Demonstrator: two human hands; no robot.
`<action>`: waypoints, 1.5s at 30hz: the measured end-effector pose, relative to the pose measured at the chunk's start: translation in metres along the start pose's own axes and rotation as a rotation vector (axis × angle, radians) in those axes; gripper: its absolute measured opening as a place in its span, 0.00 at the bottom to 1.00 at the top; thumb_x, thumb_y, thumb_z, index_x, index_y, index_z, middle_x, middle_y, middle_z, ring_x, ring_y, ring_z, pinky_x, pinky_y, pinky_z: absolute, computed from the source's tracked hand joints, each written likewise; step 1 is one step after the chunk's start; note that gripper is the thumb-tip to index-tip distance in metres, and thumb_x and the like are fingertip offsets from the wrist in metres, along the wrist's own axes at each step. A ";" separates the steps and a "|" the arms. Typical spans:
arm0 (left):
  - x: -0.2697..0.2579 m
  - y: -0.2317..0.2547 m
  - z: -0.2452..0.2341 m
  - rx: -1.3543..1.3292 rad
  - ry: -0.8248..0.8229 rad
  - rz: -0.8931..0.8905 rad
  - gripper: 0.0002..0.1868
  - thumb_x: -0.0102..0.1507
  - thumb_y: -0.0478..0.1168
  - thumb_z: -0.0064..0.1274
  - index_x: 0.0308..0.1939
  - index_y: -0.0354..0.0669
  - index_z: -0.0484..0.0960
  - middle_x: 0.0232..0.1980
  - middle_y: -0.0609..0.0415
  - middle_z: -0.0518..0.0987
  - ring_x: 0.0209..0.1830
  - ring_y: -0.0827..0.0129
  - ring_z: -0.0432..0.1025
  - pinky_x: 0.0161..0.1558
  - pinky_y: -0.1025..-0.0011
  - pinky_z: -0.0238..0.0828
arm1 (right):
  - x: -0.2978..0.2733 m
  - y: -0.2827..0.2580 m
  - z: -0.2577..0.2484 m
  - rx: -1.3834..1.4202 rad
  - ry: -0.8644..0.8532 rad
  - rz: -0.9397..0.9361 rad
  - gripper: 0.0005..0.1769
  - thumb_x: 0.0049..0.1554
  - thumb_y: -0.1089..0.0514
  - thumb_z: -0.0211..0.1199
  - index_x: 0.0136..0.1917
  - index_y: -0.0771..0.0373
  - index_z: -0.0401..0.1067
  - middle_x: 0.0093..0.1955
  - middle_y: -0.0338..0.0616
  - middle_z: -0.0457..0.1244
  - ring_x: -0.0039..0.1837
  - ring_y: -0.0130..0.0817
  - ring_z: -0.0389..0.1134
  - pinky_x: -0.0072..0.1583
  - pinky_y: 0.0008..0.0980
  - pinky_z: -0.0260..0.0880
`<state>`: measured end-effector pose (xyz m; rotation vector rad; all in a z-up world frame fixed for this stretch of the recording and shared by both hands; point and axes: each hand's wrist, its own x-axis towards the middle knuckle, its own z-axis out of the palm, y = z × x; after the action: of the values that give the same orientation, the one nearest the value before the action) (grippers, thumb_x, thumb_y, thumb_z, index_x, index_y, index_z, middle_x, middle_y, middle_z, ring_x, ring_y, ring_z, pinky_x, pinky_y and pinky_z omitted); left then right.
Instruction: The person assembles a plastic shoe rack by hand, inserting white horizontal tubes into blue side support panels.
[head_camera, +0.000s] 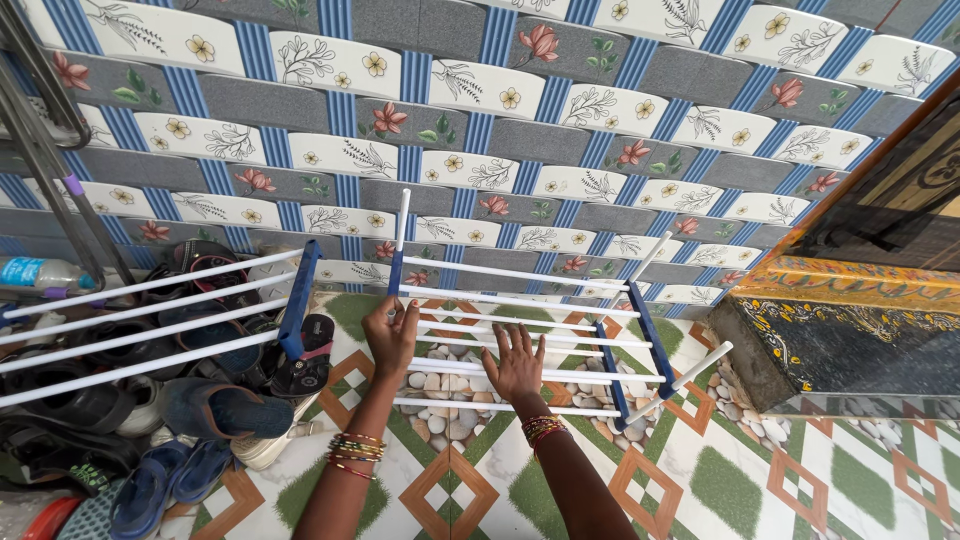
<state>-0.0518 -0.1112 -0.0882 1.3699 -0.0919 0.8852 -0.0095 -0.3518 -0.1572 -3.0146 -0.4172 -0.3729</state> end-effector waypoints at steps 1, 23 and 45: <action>-0.003 0.003 0.006 0.123 0.071 0.047 0.20 0.64 0.40 0.57 0.22 0.44 0.64 0.18 0.64 0.61 0.16 0.80 0.55 0.21 0.73 0.45 | 0.000 0.000 0.000 0.004 -0.004 0.001 0.40 0.62 0.29 0.33 0.81 0.47 0.50 0.81 0.46 0.49 0.84 0.45 0.40 0.79 0.62 0.26; 0.015 -0.010 -0.002 0.409 0.174 0.146 0.27 0.66 0.31 0.58 0.18 0.36 0.58 0.17 0.57 0.52 0.21 0.75 0.45 0.23 0.67 0.45 | -0.003 -0.011 -0.009 0.089 -0.015 -0.014 0.41 0.62 0.30 0.36 0.81 0.51 0.50 0.81 0.50 0.48 0.84 0.48 0.39 0.78 0.65 0.24; 0.015 -0.013 -0.012 0.310 0.061 0.162 0.24 0.64 0.28 0.54 0.20 0.35 0.56 0.20 0.58 0.49 0.23 0.78 0.46 0.25 0.73 0.49 | -0.002 -0.011 -0.009 0.082 -0.213 0.027 0.43 0.64 0.31 0.37 0.85 0.50 0.40 0.87 0.45 0.36 0.87 0.49 0.29 0.78 0.52 0.44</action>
<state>-0.0394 -0.0925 -0.0936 1.6387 -0.0192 1.1104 -0.0166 -0.3429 -0.1488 -2.9859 -0.3949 -0.0305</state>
